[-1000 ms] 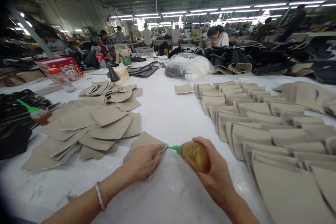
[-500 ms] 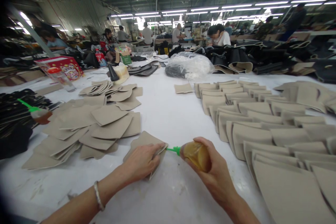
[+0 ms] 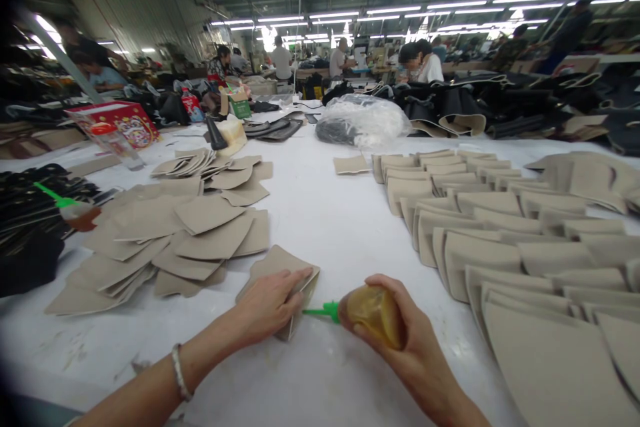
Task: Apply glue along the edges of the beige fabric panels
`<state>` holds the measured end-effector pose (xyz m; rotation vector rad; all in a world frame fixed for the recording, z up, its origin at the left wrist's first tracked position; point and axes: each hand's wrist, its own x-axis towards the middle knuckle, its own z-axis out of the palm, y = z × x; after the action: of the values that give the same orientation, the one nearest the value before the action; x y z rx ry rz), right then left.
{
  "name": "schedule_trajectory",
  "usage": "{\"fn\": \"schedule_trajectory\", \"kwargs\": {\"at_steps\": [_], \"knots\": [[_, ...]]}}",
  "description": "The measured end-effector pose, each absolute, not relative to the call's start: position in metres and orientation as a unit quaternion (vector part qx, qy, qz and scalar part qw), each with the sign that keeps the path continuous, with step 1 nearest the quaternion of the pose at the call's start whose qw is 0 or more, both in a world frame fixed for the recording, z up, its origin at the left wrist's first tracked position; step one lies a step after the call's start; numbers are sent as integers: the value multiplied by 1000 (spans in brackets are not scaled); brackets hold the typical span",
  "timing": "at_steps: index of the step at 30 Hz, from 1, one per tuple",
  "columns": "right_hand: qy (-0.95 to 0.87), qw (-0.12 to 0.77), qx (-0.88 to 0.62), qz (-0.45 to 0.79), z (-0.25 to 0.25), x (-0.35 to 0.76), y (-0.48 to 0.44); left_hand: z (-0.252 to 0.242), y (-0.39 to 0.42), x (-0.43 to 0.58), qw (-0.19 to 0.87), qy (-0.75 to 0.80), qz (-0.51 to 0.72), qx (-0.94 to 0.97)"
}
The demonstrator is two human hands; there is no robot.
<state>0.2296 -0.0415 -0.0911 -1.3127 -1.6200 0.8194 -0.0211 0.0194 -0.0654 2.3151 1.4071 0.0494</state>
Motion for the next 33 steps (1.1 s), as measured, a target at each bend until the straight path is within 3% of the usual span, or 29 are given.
{"fn": "schedule_trajectory", "kwargs": {"at_steps": [16, 21, 26, 33], "knots": [[-631, 454, -528, 342, -98, 223, -59, -67, 16, -24, 221, 511, 13, 830], [-614, 449, -505, 409, -102, 220, -62, -67, 14, -23, 225, 510, 15, 830], [-605, 468, -535, 358, -103, 222, -61, -66, 13, -23, 233, 515, 9, 825], [-604, 452, -499, 426, -104, 225, -58, -67, 14, -22, 232, 513, 8, 826]]}}
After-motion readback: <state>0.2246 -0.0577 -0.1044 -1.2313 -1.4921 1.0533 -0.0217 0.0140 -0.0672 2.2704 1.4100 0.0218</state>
